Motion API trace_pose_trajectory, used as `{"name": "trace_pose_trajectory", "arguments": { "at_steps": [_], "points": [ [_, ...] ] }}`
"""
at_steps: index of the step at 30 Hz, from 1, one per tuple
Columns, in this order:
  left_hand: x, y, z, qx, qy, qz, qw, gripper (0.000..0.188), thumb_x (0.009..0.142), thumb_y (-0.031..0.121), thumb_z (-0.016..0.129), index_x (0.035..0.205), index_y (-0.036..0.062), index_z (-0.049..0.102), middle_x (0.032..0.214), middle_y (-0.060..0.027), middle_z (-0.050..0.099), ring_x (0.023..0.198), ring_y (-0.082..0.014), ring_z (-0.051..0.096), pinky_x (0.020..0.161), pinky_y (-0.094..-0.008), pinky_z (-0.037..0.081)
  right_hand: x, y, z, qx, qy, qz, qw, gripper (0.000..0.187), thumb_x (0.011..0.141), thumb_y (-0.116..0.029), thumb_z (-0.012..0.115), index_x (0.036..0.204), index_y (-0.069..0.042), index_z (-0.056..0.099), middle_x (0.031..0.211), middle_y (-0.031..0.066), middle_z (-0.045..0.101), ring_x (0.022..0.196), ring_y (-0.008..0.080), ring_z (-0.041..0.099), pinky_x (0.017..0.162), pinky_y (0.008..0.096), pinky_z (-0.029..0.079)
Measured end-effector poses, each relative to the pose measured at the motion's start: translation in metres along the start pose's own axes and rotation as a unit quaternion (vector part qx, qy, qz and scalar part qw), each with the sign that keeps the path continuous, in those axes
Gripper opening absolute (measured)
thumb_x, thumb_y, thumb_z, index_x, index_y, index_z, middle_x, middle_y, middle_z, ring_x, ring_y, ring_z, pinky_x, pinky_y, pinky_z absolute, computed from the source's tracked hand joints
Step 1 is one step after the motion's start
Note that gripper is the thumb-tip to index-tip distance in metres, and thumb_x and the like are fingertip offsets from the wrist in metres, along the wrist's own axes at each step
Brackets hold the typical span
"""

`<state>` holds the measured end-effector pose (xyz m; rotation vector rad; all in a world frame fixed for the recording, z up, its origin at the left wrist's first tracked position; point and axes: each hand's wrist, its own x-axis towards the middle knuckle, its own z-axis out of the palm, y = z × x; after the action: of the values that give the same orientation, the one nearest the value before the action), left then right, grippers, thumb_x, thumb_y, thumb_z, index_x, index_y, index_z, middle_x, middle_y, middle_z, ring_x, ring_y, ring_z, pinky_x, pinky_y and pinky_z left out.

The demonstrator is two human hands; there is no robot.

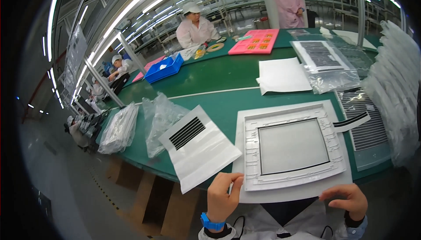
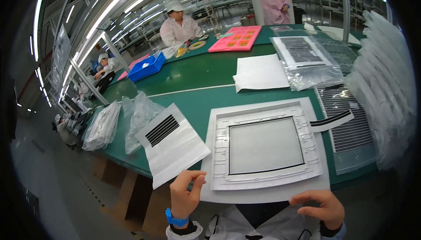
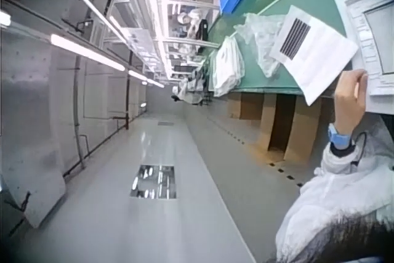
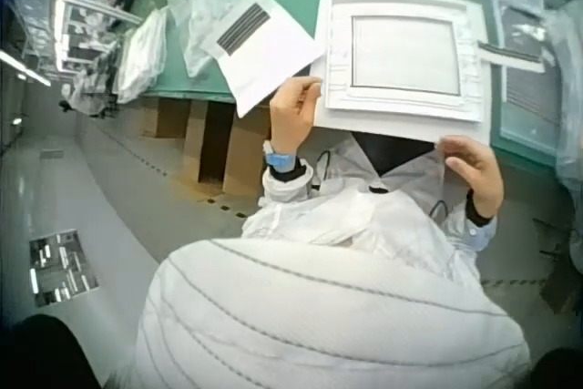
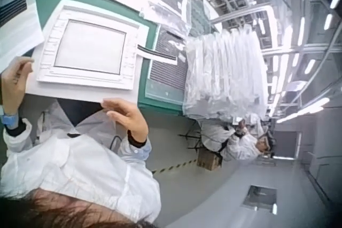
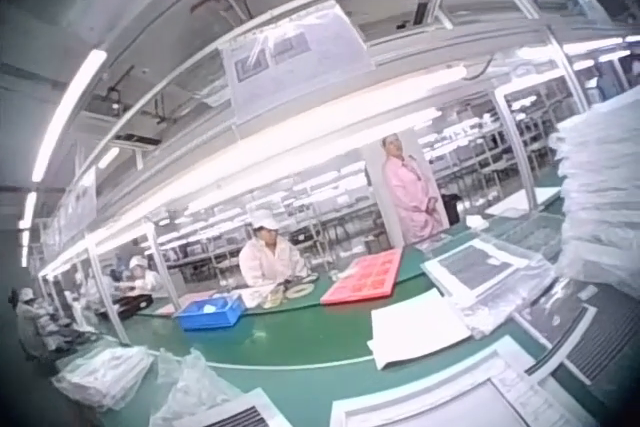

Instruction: The person peels black strips from a sheet and presses them onto the inner edges of a white frame. After smoothing the strips, another person fastens a device onto the first person's wrist.

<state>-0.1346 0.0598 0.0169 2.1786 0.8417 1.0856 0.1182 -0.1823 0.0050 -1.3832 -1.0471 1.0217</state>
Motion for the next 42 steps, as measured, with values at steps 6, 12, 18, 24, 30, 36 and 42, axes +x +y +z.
{"name": "trace_pose_trajectory", "arguments": {
  "at_steps": [6,12,18,24,30,36,42],
  "points": [
    [-0.017,-0.01,0.037,-0.032,-0.076,0.078,0.994,0.015,0.079,-0.005,0.066,0.093,-0.0017,0.065,0.088,-0.0151,0.064,0.086,-0.0305,0.061,0.074,-0.0352,0.049,-0.015,-0.014,-0.049,0.017,0.223,-0.035,0.974,0.019,0.082,0.004,0.064,0.101,0.008,0.064,0.091,0.0167,0.069,0.086,0.0205,0.068,0.079,0.0307,0.054],
    [-0.01,0.001,0.053,-0.064,-0.041,0.152,0.985,0.015,0.079,-0.007,0.065,0.092,-0.0009,0.064,0.088,-0.0165,0.062,0.092,-0.037,0.059,0.076,-0.0417,0.05,-0.01,-0.007,-0.062,-0.005,0.323,-0.041,0.946,0.012,0.085,0.001,0.063,0.095,0.008,0.065,0.083,0.0149,0.069,0.076,0.0187,0.068,0.07,0.029,0.056],
    [-0.031,-0.056,0.047,0.03,-0.054,0.222,0.973,0.012,0.079,-0.003,0.067,0.088,0.0027,0.063,0.086,-0.0132,0.064,0.09,-0.0311,0.061,0.082,-0.0427,0.049,0.038,0.052,-0.057,0.065,0.366,-0.044,0.927,0.016,0.09,-0.01,0.062,0.101,0.001,0.067,0.076,0.0022,0.064,0.065,0.0058,0.058,0.057,0.0194,0.047],
    [0.001,0.017,0.051,0.08,-0.146,0.156,0.974,0.014,0.079,0.004,0.069,0.093,0.0024,0.067,0.087,-0.0117,0.066,0.092,-0.0344,0.061,0.084,-0.0411,0.046,0.017,0.065,-0.069,0.076,0.385,-0.075,0.917,0.018,0.092,-0.012,0.061,0.104,0.0,0.067,0.077,0.0012,0.064,0.066,0.0039,0.058,0.055,0.0178,0.046],
    [0.083,-0.065,0.057,0.102,0.191,0.869,0.445,0.011,0.08,0.004,0.069,0.09,0.0027,0.068,0.078,-0.0114,0.065,0.087,-0.0339,0.062,0.08,-0.041,0.046,0.034,0.059,-0.055,0.094,0.358,-0.091,0.924,0.018,0.093,-0.012,0.06,0.105,0.001,0.066,0.077,0.0016,0.064,0.067,0.0046,0.058,0.056,0.018,0.047],
    [0.085,-0.064,0.062,0.103,0.188,0.874,0.436,0.011,0.081,0.005,0.069,0.091,0.0026,0.068,0.077,-0.0112,0.065,0.089,-0.0337,0.062,0.081,-0.0411,0.046,0.033,0.064,-0.056,0.034,0.374,-0.065,0.924,0.018,0.091,-0.011,0.062,0.104,0.0,0.067,0.08,0.0015,0.065,0.068,0.003,0.058,0.057,0.0179,0.047],
    [0.032,-0.01,0.069,0.095,0.023,0.594,0.798,0.012,0.08,0.005,0.07,0.091,0.0026,0.068,0.078,-0.0113,0.065,0.089,-0.0331,0.062,0.081,-0.041,0.046,0.024,0.071,-0.067,0.026,0.408,-0.056,0.911,0.018,0.091,-0.012,0.062,0.104,0.0,0.067,0.081,0.0011,0.066,0.068,0.0032,0.058,0.056,0.018,0.047]
  ]
}}
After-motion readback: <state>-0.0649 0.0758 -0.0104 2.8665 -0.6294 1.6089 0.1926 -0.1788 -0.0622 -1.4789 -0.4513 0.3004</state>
